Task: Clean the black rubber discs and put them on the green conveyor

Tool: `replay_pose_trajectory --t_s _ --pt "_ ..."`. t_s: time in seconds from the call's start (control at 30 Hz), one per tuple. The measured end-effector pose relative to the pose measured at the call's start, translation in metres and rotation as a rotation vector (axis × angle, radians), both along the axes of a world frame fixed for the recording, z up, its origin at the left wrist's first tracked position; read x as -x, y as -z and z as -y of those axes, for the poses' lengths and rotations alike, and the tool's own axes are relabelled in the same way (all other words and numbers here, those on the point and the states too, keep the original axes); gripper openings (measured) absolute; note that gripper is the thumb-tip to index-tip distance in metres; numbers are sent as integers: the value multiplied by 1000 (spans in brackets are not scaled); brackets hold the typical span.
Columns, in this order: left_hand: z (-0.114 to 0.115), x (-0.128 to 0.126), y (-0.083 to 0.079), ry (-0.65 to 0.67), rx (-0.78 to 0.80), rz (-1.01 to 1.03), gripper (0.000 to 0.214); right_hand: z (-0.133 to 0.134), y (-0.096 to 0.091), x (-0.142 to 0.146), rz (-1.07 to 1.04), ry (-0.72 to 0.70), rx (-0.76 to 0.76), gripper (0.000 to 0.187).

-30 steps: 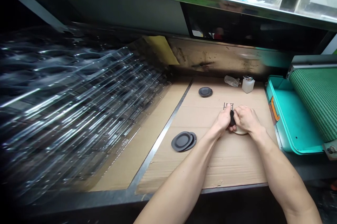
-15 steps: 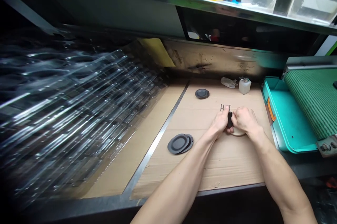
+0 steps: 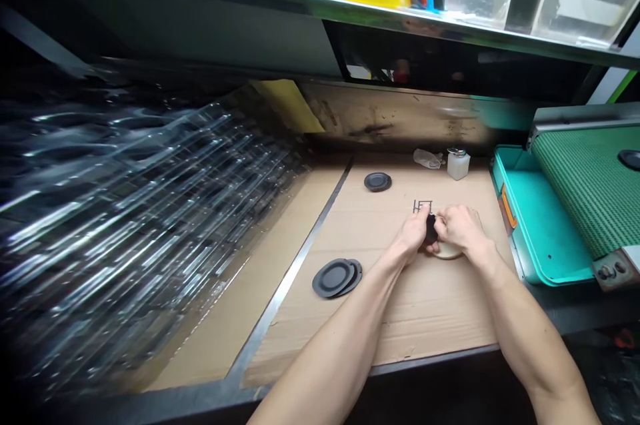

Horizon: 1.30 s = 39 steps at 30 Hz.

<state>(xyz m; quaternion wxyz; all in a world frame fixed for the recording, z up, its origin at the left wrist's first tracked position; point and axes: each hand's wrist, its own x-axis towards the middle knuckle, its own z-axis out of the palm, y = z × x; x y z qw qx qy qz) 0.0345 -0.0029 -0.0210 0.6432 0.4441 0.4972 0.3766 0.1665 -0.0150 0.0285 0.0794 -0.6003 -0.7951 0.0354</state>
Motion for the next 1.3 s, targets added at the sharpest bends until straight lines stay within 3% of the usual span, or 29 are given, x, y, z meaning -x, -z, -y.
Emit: replay_pose_trajectory --t_s 0.2,0.33,0.5,0.6,0.67,0.8,0.87,1.0,1.1,1.23,1.3 --pt "-12 23 -16 -165 396 656 60 -13 17 -22 -108 102 -150 35" --pt "-18 36 -19 -221 508 929 55 -24 25 -42 1 230 -108 35" --pt "-20 36 -14 -232 519 958 55 -26 25 -50 99 258 -28 38" --pt "-20 34 -12 -229 491 953 55 -19 16 -45 68 215 -100 36" --pt "-21 34 -12 -223 455 952 54 -12 8 -40 -9 119 -100 31" --pt "-22 35 -10 -227 381 956 51 3 0 -31 -80 -228 215 24" --pt "-23 37 -9 -235 353 959 49 6 0 -29 -51 -286 284 29" --pt "-24 37 -6 -229 287 970 43 2 -1 -28 -165 -135 218 21" --pt "-23 28 -5 -245 251 976 33 -5 1 -20 -416 17 16 32" --pt "-16 8 -6 -232 258 982 24 -5 21 7 -533 165 -158 34" --pt "-12 2 -6 -240 253 970 25 0 31 21 -514 153 -170 31"
